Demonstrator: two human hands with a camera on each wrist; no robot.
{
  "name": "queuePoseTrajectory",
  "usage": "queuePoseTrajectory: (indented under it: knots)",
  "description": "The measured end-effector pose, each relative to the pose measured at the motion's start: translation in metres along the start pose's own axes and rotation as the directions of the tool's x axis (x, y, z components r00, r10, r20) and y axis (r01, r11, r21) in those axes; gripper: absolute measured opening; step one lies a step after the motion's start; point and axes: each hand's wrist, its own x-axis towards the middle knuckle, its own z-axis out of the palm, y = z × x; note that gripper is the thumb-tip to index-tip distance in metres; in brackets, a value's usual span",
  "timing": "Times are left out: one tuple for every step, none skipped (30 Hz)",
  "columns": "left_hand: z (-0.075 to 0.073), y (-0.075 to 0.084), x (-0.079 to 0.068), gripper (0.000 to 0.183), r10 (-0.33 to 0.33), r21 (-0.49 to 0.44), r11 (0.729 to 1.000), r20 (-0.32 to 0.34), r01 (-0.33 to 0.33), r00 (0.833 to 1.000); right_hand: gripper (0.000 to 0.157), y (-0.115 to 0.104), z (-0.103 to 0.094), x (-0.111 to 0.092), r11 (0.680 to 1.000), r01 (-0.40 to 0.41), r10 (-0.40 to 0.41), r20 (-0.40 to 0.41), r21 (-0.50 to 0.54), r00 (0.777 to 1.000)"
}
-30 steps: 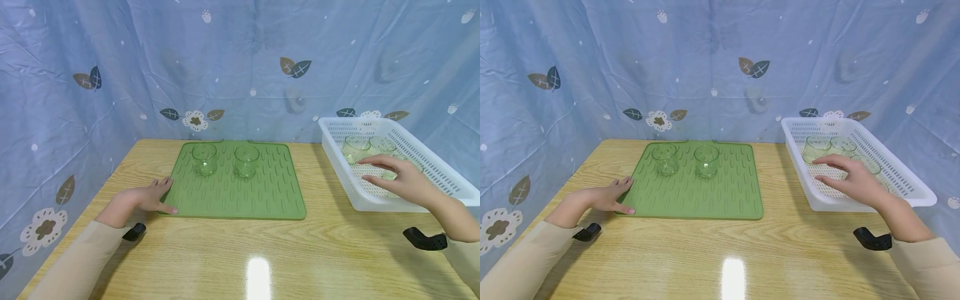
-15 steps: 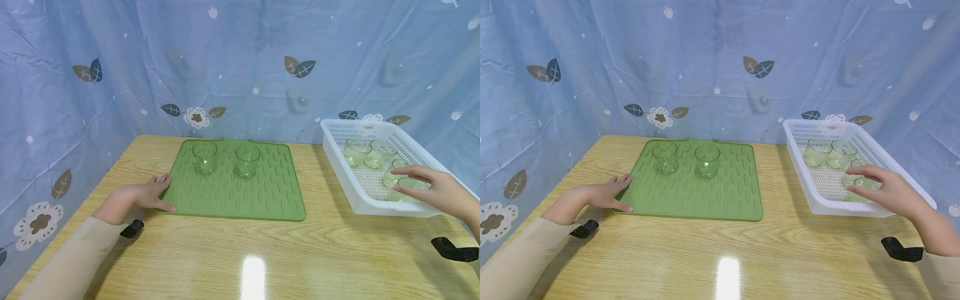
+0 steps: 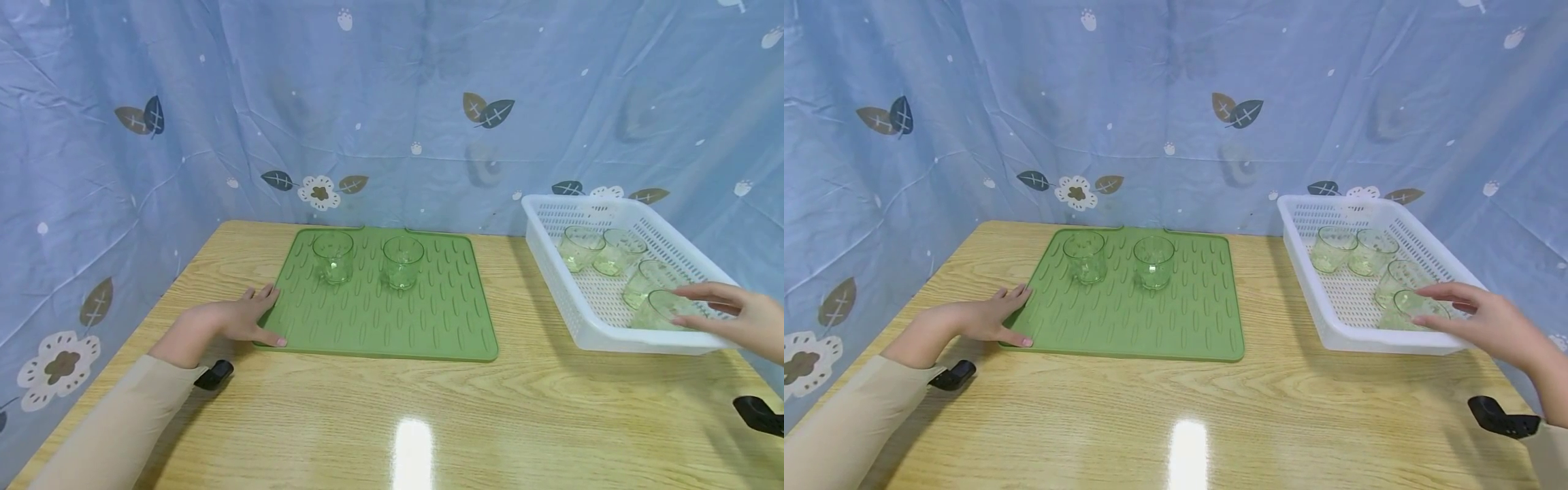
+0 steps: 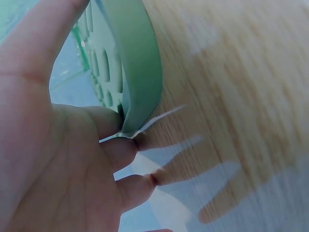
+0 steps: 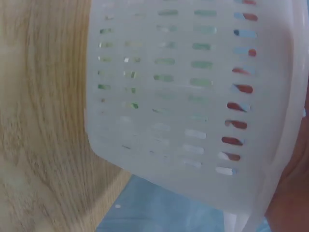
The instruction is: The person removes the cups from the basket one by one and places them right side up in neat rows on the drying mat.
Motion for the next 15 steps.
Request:
queuePoseTrajectory:
  knots:
    - [0.000,0.001,0.000,0.119,-0.002,0.001,1.000,0.000,0.002,1.000,0.057,0.001,-0.001,0.001,1.000,-0.003,0.003,0.007,0.007,1.000]
    - [0.000,0.001,-0.001,0.119,-0.004,0.001,1.000,0.001,0.004,1.000,0.058,0.002,-0.001,0.001,1.000,-0.011,0.011,0.008,0.008,1.000]
    - [0.000,0.001,-0.001,0.119,-0.003,-0.002,1.000,-0.001,0.003,1.000,0.060,0.003,-0.002,0.002,1.000,-0.015,0.015,0.018,0.015,1.000]
    - [-0.001,0.001,-0.001,0.119,-0.006,-0.002,1.000,0.000,0.006,1.000,0.062,0.004,-0.003,0.003,0.999,-0.021,0.020,0.029,0.024,0.999]
    - [0.000,0.001,-0.001,0.119,-0.005,-0.007,1.000,0.000,0.005,1.000,0.063,0.005,-0.003,0.004,0.999,-0.027,0.026,0.034,0.030,0.999]
    - [0.000,0.001,-0.001,0.119,-0.008,-0.010,1.000,0.002,0.008,1.000,0.063,0.008,-0.004,0.004,0.999,-0.035,0.034,0.035,0.031,0.999]
    - [-0.001,0.001,0.000,0.119,-0.009,-0.012,1.000,0.003,0.009,1.000,0.064,0.010,-0.004,0.005,0.999,-0.038,0.037,0.042,0.036,0.998]
    - [-0.001,0.001,0.000,0.120,-0.011,-0.014,1.000,0.004,0.011,1.000,0.065,0.013,-0.005,0.005,0.998,-0.043,0.041,0.046,0.040,0.998]
    - [-0.001,0.001,0.001,0.120,-0.012,-0.012,1.000,0.005,0.012,1.000,0.066,0.017,-0.005,0.005,0.998,-0.045,0.042,0.052,0.047,0.998]
    - [-0.001,0.002,0.001,0.120,-0.015,-0.010,1.000,0.007,0.015,1.000,0.066,0.021,-0.005,0.006,0.997,-0.048,0.045,0.052,0.056,0.998]
    - [-0.001,0.002,0.001,0.120,-0.014,-0.007,1.000,0.007,0.014,1.000,0.061,0.027,-0.005,0.006,0.997,-0.052,0.050,0.036,0.051,0.998]
    - [-0.001,0.003,0.001,0.120,-0.014,-0.002,1.000,0.006,0.014,1.000,0.061,0.031,-0.005,0.007,0.997,-0.051,0.049,0.035,0.057,0.998]
    - [-0.001,0.003,0.001,0.120,-0.013,-0.001,1.000,0.005,0.013,1.000,0.058,0.036,-0.005,0.008,0.997,-0.053,0.052,0.026,0.051,0.998]
    - [-0.001,0.004,0.001,0.120,-0.011,0.001,1.000,0.004,0.011,1.000,0.057,0.040,-0.006,0.009,0.997,-0.053,0.052,0.024,0.049,0.998]
    - [-0.001,0.004,0.001,0.120,-0.012,0.004,1.000,0.004,0.012,1.000,0.054,0.044,-0.006,0.011,0.998,-0.059,0.059,0.011,0.030,0.998]
